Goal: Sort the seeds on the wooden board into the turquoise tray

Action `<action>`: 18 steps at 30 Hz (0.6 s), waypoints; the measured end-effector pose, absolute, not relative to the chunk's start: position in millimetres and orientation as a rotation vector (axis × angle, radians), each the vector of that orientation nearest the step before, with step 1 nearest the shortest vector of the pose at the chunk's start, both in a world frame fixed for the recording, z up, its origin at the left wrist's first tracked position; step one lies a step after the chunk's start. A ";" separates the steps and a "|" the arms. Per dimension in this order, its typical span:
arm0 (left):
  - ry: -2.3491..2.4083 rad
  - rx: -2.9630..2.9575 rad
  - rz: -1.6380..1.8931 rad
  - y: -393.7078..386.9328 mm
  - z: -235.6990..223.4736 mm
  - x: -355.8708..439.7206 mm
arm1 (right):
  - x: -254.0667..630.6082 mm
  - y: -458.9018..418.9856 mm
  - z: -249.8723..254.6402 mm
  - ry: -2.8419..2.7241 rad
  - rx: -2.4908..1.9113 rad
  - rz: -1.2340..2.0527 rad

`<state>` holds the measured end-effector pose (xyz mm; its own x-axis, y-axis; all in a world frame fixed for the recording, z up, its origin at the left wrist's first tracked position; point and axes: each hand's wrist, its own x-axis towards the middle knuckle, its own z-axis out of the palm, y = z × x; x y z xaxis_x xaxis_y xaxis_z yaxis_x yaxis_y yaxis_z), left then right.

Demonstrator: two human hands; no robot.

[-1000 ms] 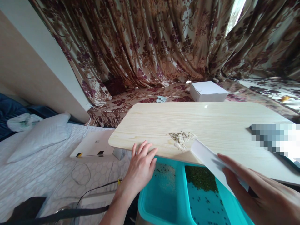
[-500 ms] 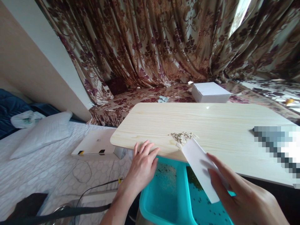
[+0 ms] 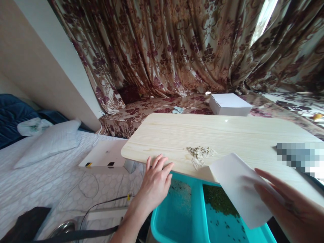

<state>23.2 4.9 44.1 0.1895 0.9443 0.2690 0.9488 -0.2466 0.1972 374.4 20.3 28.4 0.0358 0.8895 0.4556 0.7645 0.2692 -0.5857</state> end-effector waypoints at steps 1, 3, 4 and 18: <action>-1.919 -2.413 -0.531 5.0 43.8 23.3 | 378.4 23.1 25.6 -1.741 -1.536 0.228; -1.918 -2.410 -0.538 5.5 43.4 23.3 | 381.9 27.2 23.4 -1.772 -1.532 0.286; -1.916 -2.409 -0.542 5.7 43.3 23.2 | 381.7 28.7 23.5 -1.798 -1.522 0.310; -1.909 -2.407 -0.547 5.1 44.4 22.6 | 337.9 19.3 38.0 -1.731 -1.478 0.546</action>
